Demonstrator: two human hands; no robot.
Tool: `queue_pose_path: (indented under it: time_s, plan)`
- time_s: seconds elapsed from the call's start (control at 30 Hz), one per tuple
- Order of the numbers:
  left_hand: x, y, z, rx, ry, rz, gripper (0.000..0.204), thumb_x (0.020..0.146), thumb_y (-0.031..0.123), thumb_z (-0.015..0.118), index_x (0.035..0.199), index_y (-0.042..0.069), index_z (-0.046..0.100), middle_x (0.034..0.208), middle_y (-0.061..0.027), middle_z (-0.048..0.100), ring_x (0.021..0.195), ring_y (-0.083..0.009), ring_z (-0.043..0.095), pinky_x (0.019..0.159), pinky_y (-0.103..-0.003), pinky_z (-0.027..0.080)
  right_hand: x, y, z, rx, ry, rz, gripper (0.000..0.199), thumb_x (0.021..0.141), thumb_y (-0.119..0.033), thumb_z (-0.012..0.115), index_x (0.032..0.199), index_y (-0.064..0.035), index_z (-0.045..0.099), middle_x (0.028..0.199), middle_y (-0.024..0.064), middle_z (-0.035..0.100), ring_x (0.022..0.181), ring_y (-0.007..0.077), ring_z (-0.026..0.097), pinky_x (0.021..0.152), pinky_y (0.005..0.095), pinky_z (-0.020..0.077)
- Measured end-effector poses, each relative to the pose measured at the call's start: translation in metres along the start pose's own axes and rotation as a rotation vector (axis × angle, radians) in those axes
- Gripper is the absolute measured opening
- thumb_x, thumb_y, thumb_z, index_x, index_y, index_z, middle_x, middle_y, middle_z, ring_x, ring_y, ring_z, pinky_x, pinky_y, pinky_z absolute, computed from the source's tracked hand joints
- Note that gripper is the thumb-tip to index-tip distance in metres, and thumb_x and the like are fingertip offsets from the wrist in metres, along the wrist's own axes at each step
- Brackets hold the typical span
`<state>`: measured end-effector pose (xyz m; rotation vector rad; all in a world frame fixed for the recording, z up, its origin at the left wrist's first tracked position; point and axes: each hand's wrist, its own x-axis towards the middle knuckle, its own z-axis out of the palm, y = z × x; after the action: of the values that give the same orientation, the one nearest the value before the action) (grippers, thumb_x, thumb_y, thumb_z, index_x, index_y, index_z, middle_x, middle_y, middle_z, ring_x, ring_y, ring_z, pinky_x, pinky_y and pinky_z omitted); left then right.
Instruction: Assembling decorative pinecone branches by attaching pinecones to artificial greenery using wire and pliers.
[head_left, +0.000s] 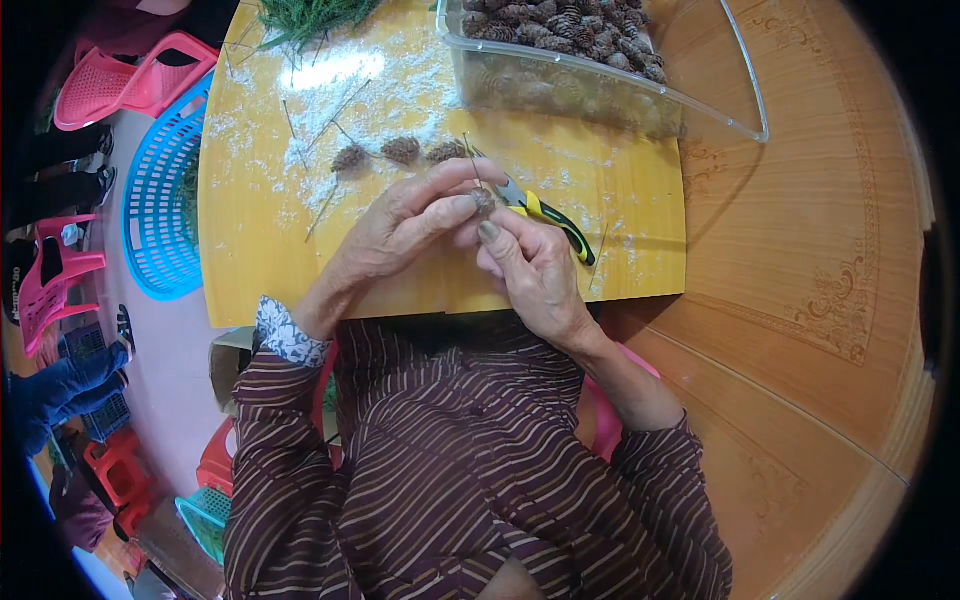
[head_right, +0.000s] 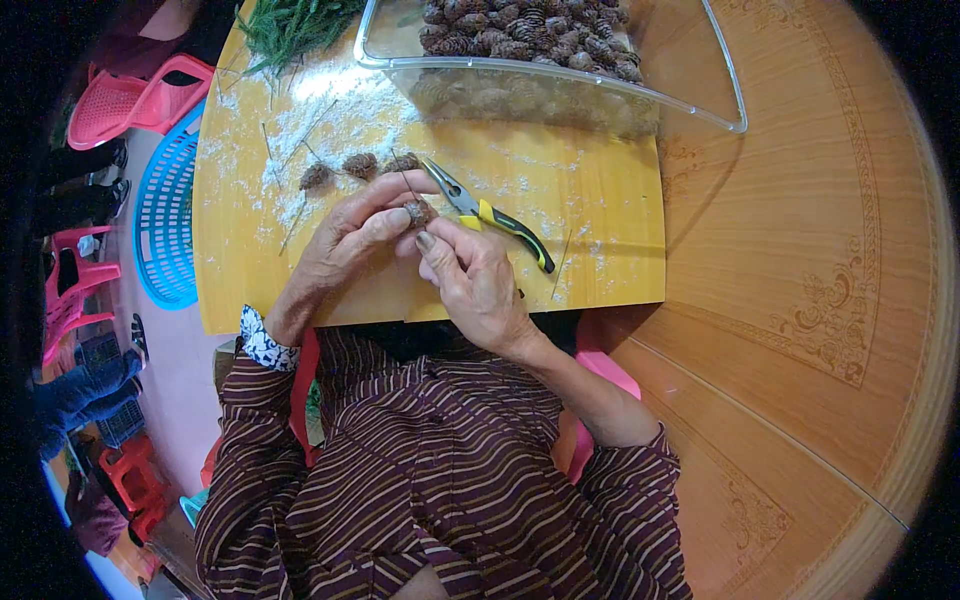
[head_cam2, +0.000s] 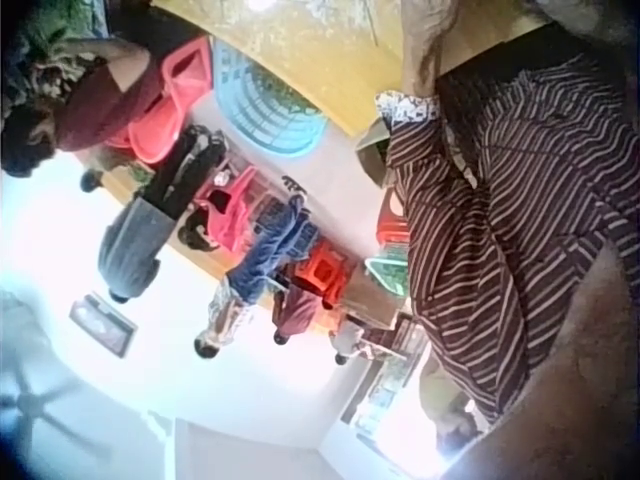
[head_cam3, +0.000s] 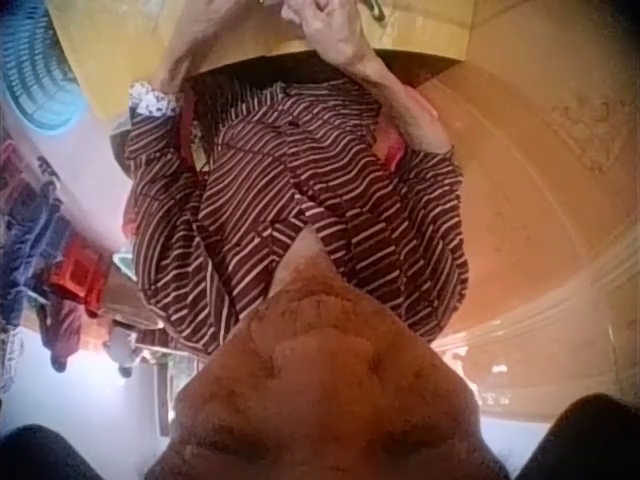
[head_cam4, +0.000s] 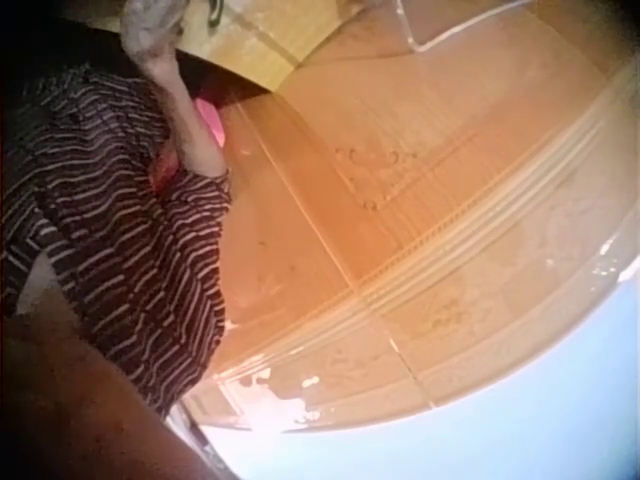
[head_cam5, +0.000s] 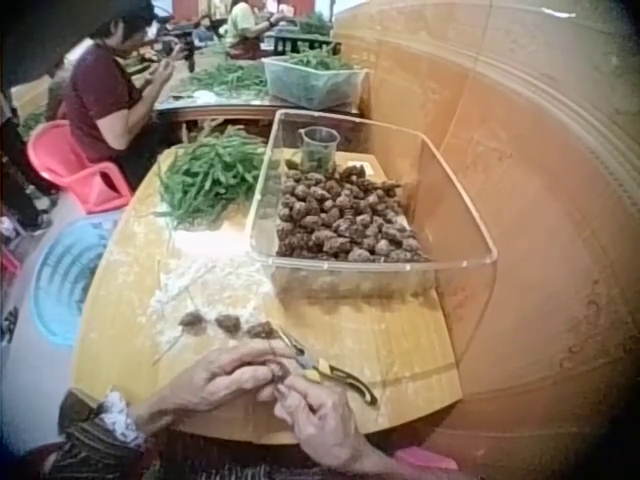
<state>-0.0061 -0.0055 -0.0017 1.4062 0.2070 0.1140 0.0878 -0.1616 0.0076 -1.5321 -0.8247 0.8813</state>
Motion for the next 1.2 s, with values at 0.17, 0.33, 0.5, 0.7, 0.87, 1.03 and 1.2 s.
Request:
queue_pose_path:
  time_s: [0.17,0.33,0.5,0.7,0.87,1.03,1.2]
  plan:
    - [0.001,-0.003,0.000,0.020,0.028,0.036,0.026,0.095,0.016,0.051,0.116,0.000,0.056,0.101,-0.0024,0.058,0.096,-0.0098,0.053,0.086,-0.025,0.042,0.001,-0.001,-0.003,0.017,-0.024,0.024,0.030,0.099,-0.026,0.045,0.091,-0.0017,0.061,0.059,-0.0065,0.039,0.054,0.0029,0.032,0.049,0.0202,0.0271]
    - [0.002,-0.011,0.004,-0.021,0.078,0.107,0.025,0.095,0.016,0.051,0.114,0.000,0.056,0.101,-0.0023,0.058,0.097,-0.0100,0.053,0.086,-0.025,0.042,0.001,-0.002,-0.003,0.079,-0.027,0.035,0.031,0.099,-0.026,0.044,0.090,-0.0020,0.060,0.059,-0.0062,0.039,0.054,0.0029,0.033,0.049,0.0203,0.0275]
    - [0.001,-0.010,0.003,-0.081,0.082,0.071,0.025,0.095,0.015,0.051,0.114,0.000,0.056,0.103,-0.0032,0.059,0.097,-0.0105,0.053,0.087,-0.025,0.042,0.001,-0.001,-0.003,0.020,-0.053,0.023,0.030,0.100,-0.026,0.044,0.091,-0.0019,0.060,0.059,-0.0057,0.039,0.054,0.0032,0.033,0.049,0.0204,0.0282]
    - [0.000,0.004,-0.012,0.019,-0.153,0.048,0.031,0.093,0.017,0.053,0.119,0.001,0.054,0.104,-0.0041,0.059,0.096,-0.0112,0.053,0.087,-0.025,0.042,0.002,0.002,-0.003,-0.039,-0.067,0.007,0.030,0.100,-0.026,0.044,0.092,-0.0012,0.060,0.058,-0.0054,0.040,0.053,0.0036,0.034,0.050,0.0204,0.0289]
    - [-0.003,-0.004,-0.016,0.037,-0.128,0.026,0.033,0.093,0.017,0.053,0.121,0.000,0.053,0.104,-0.0039,0.059,0.096,-0.0117,0.054,0.086,-0.026,0.042,0.003,-0.001,-0.003,-0.021,-0.089,-0.002,0.031,0.100,-0.025,0.044,0.092,-0.0006,0.059,0.058,-0.0052,0.040,0.053,0.0036,0.034,0.050,0.0206,0.0291]
    - [-0.003,-0.005,-0.006,-0.018,-0.048,0.031,0.031,0.093,0.017,0.052,0.120,0.000,0.054,0.104,-0.0036,0.058,0.098,-0.0120,0.053,0.087,-0.026,0.042,0.003,-0.004,-0.005,-0.003,-0.072,0.010,0.031,0.100,-0.025,0.043,0.092,-0.0004,0.060,0.058,-0.0050,0.040,0.053,0.0036,0.034,0.049,0.0208,0.0291]
    - [-0.001,-0.005,-0.004,-0.008,-0.004,0.081,0.030,0.093,0.016,0.051,0.118,0.000,0.054,0.103,-0.0032,0.058,0.097,-0.0116,0.053,0.087,-0.026,0.042,0.004,-0.002,-0.006,-0.016,-0.075,-0.010,0.032,0.100,-0.026,0.043,0.092,-0.0006,0.060,0.057,-0.0053,0.040,0.052,0.0035,0.033,0.049,0.0207,0.0286]
